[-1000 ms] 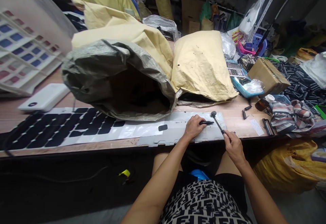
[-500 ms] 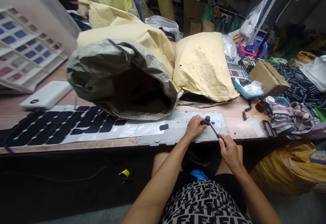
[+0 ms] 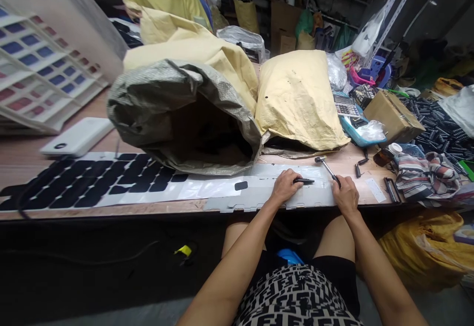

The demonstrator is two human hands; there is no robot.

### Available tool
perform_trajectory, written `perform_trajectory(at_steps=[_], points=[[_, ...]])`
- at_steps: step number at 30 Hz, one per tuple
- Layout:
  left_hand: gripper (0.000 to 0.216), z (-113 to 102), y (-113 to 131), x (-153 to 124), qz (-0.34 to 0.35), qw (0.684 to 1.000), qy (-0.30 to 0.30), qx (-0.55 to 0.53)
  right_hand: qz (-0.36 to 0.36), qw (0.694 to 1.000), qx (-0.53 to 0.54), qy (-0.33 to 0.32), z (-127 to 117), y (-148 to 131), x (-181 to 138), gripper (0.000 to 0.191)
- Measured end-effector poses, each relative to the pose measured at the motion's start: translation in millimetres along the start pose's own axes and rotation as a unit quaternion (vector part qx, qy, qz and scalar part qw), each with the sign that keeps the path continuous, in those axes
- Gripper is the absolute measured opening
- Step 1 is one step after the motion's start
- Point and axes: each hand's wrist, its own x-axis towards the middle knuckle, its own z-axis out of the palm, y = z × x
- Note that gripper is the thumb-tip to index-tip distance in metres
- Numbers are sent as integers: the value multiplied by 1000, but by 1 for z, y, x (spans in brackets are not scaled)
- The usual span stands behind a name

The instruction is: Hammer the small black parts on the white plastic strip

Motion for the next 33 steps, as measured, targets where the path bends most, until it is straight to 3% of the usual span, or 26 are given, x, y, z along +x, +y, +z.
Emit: perform_trajectory(at_steps=[6, 11, 17, 20, 22, 25, 27, 30, 33], points=[[22, 0, -5, 1, 18, 1000, -12, 0, -37, 996, -71, 30, 25, 1, 13, 30], [36, 2, -6, -2, 22, 1000, -6, 20, -41, 994, -98, 35, 31, 0, 9, 29], [39, -4, 2, 0, 28, 999, -2, 30, -37, 993, -104, 32, 33, 3, 10, 29], [36, -10, 14, -15, 42, 999, 12, -7, -40, 993, -102, 31, 32, 1, 10, 29], [31, -9, 22, -39, 66, 997, 9, -48, -40, 994, -101, 29, 31, 0, 10, 28], [32, 7, 29, -88, 123, 985, -80, -87, -41, 993, -102, 30, 30, -1, 10, 28], [32, 26, 27, -117, 123, 975, -159, -91, -43, 993, -106, 31, 31, -1, 10, 28], [32, 56, 14, -139, 32, 973, -218, -66, -45, 992, -113, 34, 31, 0, 10, 27], [34, 73, 1, -140, -54, 965, -255, -4, -47, 992, -115, 37, 31, 0, 10, 26]])
